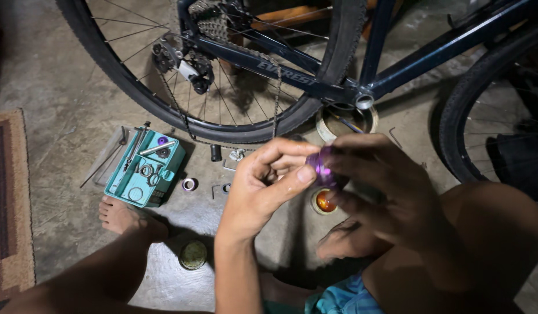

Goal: The person sits on the floor and cleans bicycle bottom bracket parts with a cloth, applies grease from a container, and assembles the bearing cups and seals. They handle the purple bearing cups, metal rings, and grease, then place the assembled parts near the bicycle frame.

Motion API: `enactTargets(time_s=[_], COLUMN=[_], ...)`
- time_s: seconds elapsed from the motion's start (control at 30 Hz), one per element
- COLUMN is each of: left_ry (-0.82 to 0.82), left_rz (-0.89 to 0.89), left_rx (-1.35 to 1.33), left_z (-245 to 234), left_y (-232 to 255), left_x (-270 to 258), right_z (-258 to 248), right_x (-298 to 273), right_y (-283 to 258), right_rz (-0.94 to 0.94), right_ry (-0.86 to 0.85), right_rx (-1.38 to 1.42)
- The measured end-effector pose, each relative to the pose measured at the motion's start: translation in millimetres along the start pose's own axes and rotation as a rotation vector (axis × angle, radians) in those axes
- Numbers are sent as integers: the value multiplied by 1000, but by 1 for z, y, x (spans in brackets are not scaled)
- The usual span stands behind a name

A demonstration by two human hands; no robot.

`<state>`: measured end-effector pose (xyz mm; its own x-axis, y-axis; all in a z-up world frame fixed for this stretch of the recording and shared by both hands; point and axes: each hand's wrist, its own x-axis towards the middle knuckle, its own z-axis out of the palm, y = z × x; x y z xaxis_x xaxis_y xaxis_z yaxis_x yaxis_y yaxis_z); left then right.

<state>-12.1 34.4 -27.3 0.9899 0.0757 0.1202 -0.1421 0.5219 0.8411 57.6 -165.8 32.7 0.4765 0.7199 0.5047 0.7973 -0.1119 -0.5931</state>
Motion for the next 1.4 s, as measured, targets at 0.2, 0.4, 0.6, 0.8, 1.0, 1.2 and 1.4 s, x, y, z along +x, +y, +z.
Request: enactTargets(time_s=[0.2,0.4,0.6,0.8,1.0,1.2,1.4], left_ry=[-35,227,811,1095,1251,1512,1499], left_rz=[4,82,16,-74,-70,-181,-244], left_rx=[190,211,58,-175,-112,165,173], left_z=[-33,-77,-158,-250,-330,-371,-387], left_y=[13,13,-18,-103,-214,-283,-298], left_x=[-7,-20,-27,-35,-58,-68,-76], right_z=[14,43,108,201,284,356,398], right_x=[29,39,41,20,-17,-45,-76], right_y=[-11,-25,-4,43,89,129,164], right_rz=[-325,-44,-37,9,83,143,181], right_ry=[-77,-122,-159,-243,-455,-620,-791], right_rx=[-162,-70,-150,-150,-160,-198,-345])
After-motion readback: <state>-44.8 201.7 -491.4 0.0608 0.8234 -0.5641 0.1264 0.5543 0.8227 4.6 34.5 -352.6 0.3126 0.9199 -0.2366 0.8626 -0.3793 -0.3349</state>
